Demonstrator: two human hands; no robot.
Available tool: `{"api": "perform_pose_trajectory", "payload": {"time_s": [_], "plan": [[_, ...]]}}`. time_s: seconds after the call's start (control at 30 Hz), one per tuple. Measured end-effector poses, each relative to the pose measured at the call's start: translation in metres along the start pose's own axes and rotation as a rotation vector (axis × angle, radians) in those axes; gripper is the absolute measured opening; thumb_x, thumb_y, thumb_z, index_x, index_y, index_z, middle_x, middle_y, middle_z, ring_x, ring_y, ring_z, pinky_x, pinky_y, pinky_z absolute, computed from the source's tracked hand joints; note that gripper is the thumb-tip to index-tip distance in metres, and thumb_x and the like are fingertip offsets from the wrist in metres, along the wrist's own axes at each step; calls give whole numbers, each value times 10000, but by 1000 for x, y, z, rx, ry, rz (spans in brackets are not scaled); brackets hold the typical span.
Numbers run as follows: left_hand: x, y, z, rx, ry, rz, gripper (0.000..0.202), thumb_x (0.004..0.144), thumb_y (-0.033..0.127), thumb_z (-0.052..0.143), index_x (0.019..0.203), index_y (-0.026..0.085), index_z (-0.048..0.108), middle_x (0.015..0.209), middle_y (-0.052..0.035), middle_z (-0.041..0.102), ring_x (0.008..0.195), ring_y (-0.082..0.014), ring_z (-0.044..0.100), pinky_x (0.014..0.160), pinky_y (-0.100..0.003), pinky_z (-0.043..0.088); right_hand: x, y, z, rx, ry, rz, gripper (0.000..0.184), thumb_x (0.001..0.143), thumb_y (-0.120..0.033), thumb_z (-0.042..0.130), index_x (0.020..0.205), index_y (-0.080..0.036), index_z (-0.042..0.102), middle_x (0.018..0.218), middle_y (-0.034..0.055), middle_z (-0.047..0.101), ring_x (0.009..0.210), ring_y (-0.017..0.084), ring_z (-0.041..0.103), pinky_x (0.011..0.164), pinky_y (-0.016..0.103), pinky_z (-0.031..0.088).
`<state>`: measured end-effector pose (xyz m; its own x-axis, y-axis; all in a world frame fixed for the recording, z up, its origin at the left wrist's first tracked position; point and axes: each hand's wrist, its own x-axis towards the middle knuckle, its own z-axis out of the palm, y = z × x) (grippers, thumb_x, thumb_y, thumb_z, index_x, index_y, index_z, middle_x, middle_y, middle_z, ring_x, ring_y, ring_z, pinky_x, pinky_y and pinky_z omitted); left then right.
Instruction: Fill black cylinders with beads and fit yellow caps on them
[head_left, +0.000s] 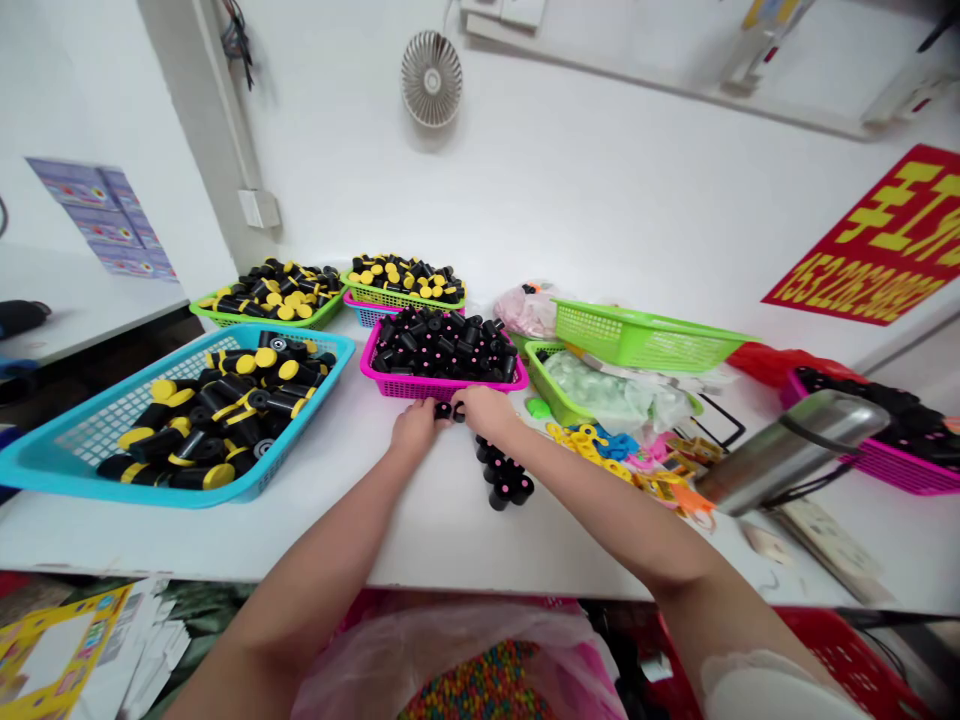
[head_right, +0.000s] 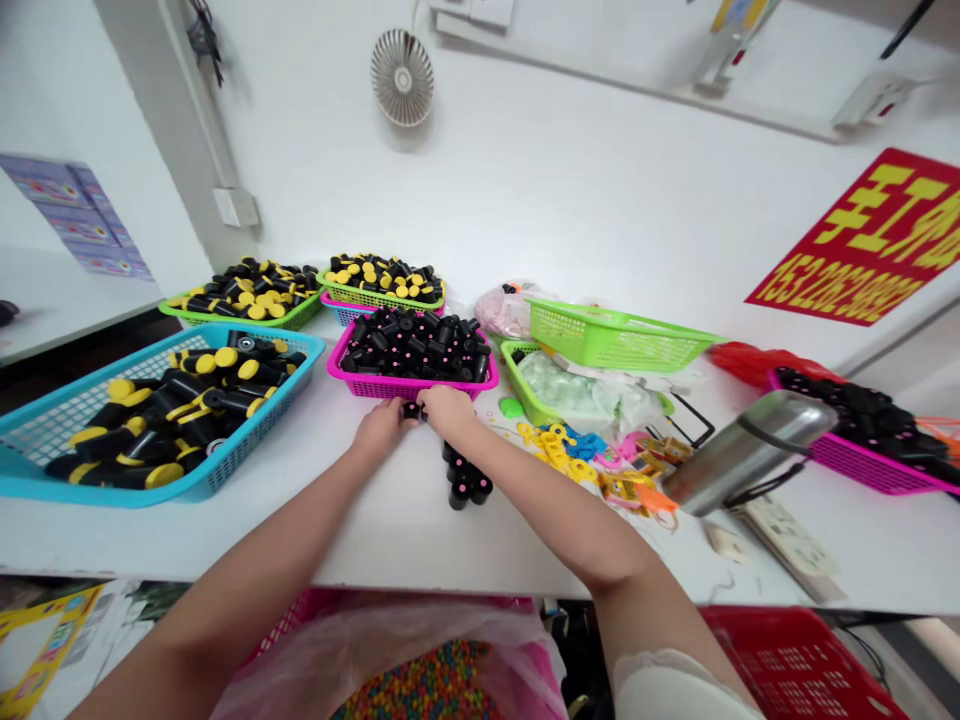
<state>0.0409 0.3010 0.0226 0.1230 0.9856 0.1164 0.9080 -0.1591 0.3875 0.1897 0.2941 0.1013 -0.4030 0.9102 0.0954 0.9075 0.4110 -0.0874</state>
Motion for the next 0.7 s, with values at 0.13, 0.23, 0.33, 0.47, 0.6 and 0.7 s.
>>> {"api": "perform_pose_trajectory", "payload": {"time_s": [0.13, 0.23, 0.33, 0.47, 0.6, 0.7], "plan": [[0, 1, 2, 12, -19, 17, 396, 906, 418, 601, 1229, 197, 547, 1240, -140, 636, 1163, -293, 590, 933, -379, 453, 7, 1, 7, -72, -44, 41, 255, 877, -111, 519, 898, -134, 772, 883, 160, 755, 850, 276, 719, 745, 343, 518], [0, 4, 3, 6, -31, 24, 400, 898, 431, 610, 1229, 213, 555, 1257, -136, 632, 1189, -304, 572, 952, -402, 443, 3, 4, 2, -91, -32, 33, 253, 894, -140, 523, 949, -174, 768, 899, 129, 761, 874, 249, 716, 764, 309, 514], [0, 9, 4, -15, -37, 34, 372, 917, 448, 578, 1221, 235, 566, 1252, -124, 643, 1185, -300, 575, 966, -420, 432, 2, 10, -11, -93, 64, 40, 354, 996, -296, 395, 1168, -244, 700, 1066, 103, 740, 1002, 244, 681, 865, 338, 507], [-1, 12, 3, -68, -23, 46, 411, 923, 495, 547, 1243, 238, 557, 1264, -131, 649, 1202, -317, 569, 987, -441, 419, 25, 26, -22, -52, 232, 193, 557, 952, -621, 373, 1354, -289, 569, 1451, 126, 501, 1319, 374, 452, 1018, 529, 432], [-7, 14, -3, -167, 41, 49, 446, 1024, 444, 283, 1359, 194, 441, 1312, -145, 630, 1177, -279, 604, 957, -406, 451, 64, 41, -8, 27, 77, 262, 833, 808, -794, 468, 1525, -416, 281, 1661, 51, 69, 1455, 477, 173, 1062, 671, 323], [-13, 17, -7, -241, 91, 89, 464, 1043, 399, 137, 1385, 223, 397, 1341, -93, 622, 1171, -220, 617, 951, -345, 463, 89, 45, 4, 37, -2, 188, 913, 761, -860, 438, 1539, -441, 206, 1664, 35, 31, 1453, 475, 191, 1091, 620, 325]]}}
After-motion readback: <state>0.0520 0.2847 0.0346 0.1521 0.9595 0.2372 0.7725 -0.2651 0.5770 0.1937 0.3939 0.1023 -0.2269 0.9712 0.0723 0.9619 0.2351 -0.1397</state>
